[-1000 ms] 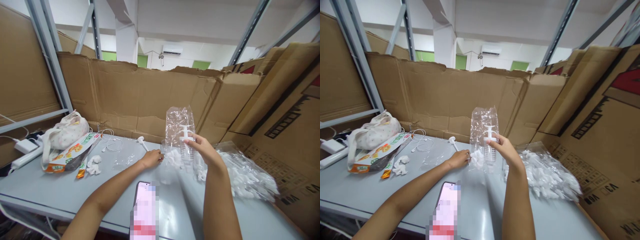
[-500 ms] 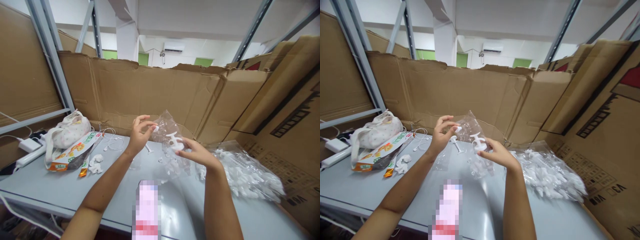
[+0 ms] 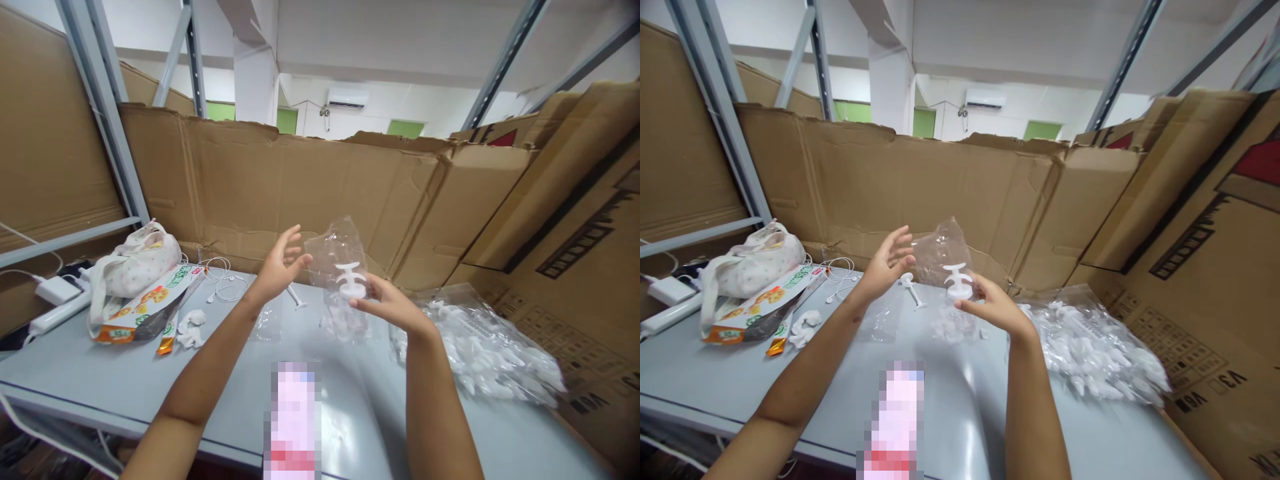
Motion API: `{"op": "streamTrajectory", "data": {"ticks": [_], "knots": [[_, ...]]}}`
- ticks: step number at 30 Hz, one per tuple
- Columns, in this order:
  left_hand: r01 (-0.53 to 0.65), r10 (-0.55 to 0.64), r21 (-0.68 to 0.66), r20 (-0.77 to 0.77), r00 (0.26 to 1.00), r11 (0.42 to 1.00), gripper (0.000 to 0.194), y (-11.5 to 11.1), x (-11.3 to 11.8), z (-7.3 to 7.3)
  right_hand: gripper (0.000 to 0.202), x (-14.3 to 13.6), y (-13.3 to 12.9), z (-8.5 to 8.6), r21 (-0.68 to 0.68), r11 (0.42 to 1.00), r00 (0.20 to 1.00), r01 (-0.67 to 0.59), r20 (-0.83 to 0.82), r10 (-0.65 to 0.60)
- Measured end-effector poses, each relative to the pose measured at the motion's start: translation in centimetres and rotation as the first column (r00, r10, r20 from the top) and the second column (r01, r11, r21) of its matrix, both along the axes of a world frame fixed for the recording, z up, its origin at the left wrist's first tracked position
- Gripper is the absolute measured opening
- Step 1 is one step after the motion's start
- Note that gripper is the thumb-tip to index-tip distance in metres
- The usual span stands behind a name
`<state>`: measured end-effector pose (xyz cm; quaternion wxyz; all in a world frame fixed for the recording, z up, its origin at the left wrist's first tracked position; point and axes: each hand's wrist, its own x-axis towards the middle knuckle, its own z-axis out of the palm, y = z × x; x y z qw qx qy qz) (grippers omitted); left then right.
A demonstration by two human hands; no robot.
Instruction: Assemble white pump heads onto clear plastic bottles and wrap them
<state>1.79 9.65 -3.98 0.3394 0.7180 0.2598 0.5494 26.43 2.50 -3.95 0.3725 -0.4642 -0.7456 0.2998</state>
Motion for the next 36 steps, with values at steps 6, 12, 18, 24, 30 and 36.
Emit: {"op": "streamTrajectory", "data": {"ticks": [6,12,18,24,30,36], "knots": [[0.231,-0.228,-0.247,0.038,0.973,0.941,0.034,-0.8,1.3,0.0,0.059,-0.1,0.8,-1.1,0.003,0.994,0.981,-0.111,-0.162,0.11],[0.078,-0.052,-0.157,0.167,0.985,0.985,0.023,-1.3,1.4,0.4,0.058,-2.2,1.1,-1.1,0.089,0.988,0.972,-0.127,-0.186,0.142],[0.058,-0.044,-0.125,0.113,0.993,0.99,0.018,-1.8,0.9,0.7,0.024,-3.5,1.4,-0.8,0.308,0.895,0.865,0.323,-0.48,-0.147],[0.021,-0.02,-0.02,0.072,0.997,1.0,0.011,-2.0,0.9,0.7,0.018,-3.4,1.0,-0.4,0.338,0.843,0.8,0.418,-0.576,-0.166],[0.09,-0.084,0.105,-0.06,0.995,0.99,0.031,-2.2,0.5,0.7,0.013,-3.2,0.2,0.1,0.387,0.818,0.828,0.425,-0.532,-0.179],[0.156,-0.119,0.22,-0.174,0.978,0.963,0.034,-2.7,-0.4,1.5,0.02,-2.3,-0.9,0.4,0.422,0.835,0.894,0.354,-0.414,-0.17]]}}
